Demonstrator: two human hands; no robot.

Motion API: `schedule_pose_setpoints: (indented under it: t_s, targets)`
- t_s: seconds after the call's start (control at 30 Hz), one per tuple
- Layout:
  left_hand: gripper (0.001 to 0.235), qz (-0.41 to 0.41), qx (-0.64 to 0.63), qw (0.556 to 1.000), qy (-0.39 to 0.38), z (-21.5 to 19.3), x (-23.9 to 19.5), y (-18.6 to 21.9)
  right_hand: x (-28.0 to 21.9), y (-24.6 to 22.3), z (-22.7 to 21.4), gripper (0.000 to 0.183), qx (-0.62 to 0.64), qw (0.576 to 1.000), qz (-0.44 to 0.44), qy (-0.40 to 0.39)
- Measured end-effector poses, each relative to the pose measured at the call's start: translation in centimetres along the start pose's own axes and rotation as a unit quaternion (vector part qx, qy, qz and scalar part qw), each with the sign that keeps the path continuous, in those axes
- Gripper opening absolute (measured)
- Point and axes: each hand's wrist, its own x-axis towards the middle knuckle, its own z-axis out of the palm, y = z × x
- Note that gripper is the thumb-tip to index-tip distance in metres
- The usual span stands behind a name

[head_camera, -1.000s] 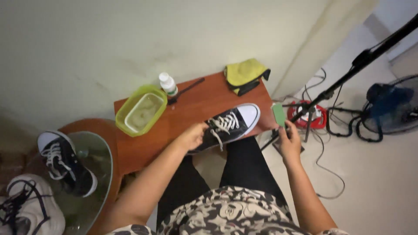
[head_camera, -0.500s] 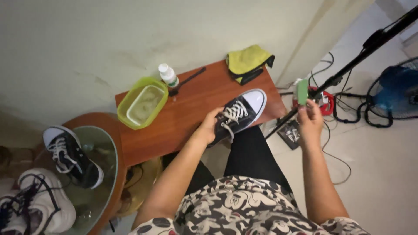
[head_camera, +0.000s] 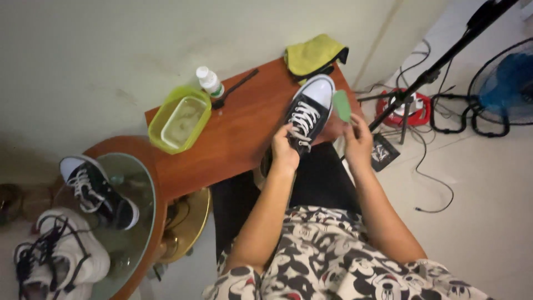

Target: The person scrubs a black canvas sneaker with a green brush, repeatedly dipping the brush into a small container of liquid. They clean the upper, toe, and sole areas, then place the shoe on a glass table next to other shoes.

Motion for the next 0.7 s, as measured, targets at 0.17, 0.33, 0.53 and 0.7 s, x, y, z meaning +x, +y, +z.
schedule_pose_setpoints:
  t_s: [0.17, 0.33, 0.53, 0.7]
  targets:
    - [0.016, 0.074, 0.007, 0.993, -0.092, -2.6, -0.5, 0.0, 1.4, -4.2, 1.0, 0.025, 0.016, 0.996, -0.082, -0.006]
    - [0.044, 0.096, -0.046, 0.976, -0.190, -3.6, -1.2, 1.1, 1.6, -4.6, 0.9, 0.015, 0.111, 0.991, -0.076, -0.017]
    - [0.024, 0.115, 0.020, 0.969, -0.217, -0.3, -7.5, 2.4, 0.4, -8.2, -1.4, 0.003, 0.103, 0.991, -0.053, -0.067]
    - [0.025, 0.296, 0.261, 0.899, -0.187, -4.5, -3.8, 0.4, 0.8, -5.1, -0.3, 0.011, -0.002, 0.996, -0.070, -0.062]
